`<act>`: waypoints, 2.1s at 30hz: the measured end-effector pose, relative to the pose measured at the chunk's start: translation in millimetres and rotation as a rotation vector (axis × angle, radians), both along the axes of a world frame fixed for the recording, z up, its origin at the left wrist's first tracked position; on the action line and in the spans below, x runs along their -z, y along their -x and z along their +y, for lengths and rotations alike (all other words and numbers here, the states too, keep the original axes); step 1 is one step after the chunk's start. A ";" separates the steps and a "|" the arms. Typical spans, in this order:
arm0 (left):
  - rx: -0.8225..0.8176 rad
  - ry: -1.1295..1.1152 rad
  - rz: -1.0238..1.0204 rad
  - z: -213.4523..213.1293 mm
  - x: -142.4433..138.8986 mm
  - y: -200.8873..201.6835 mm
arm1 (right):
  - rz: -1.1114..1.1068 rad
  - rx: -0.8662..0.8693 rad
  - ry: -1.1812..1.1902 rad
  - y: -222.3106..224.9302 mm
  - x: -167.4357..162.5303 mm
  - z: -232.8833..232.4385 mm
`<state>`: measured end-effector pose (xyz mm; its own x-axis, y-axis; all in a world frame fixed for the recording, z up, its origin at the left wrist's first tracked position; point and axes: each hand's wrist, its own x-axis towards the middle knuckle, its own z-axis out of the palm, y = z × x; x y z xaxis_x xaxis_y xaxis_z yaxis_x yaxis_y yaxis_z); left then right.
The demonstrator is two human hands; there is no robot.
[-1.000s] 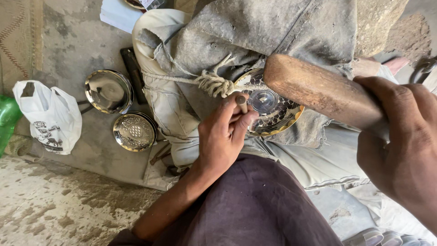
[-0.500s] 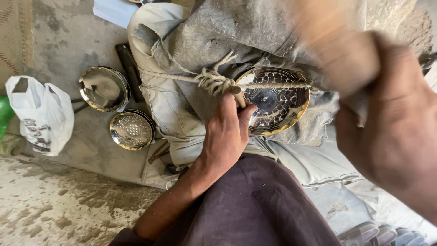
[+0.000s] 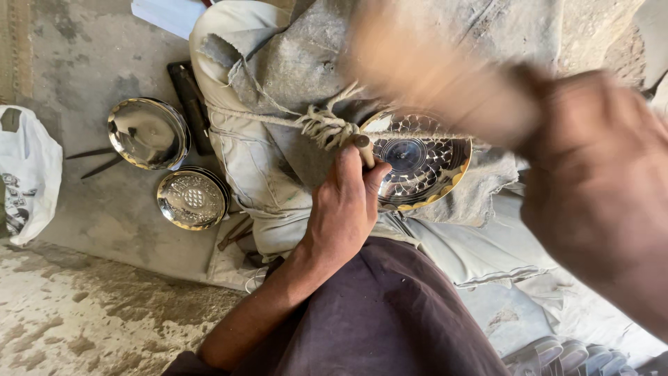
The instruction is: The person sits on the floor and decorates a round brass plate by hand, holding a small punch against the plate's surface with one hand and striking it with a wooden mallet in the other hand to emboss a pattern. They reposition the punch repeatedly across the plate's decorative design, with finished plates set aside nearby.
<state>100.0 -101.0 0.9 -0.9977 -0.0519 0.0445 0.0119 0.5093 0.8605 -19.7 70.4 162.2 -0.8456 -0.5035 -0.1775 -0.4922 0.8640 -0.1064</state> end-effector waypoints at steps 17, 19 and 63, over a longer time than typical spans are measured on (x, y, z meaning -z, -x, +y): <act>0.034 -0.072 -0.039 -3.8 -1.8 4.3 | 0.073 -0.247 -0.436 -6.0 17.2 25.9; 0.028 -0.094 -0.046 -3.8 -3.1 4.1 | 0.082 -0.222 -0.393 -3.0 12.8 18.8; 0.035 -0.049 -0.056 -3.9 -3.9 6.2 | -0.008 -0.039 -0.469 -1.8 12.7 24.0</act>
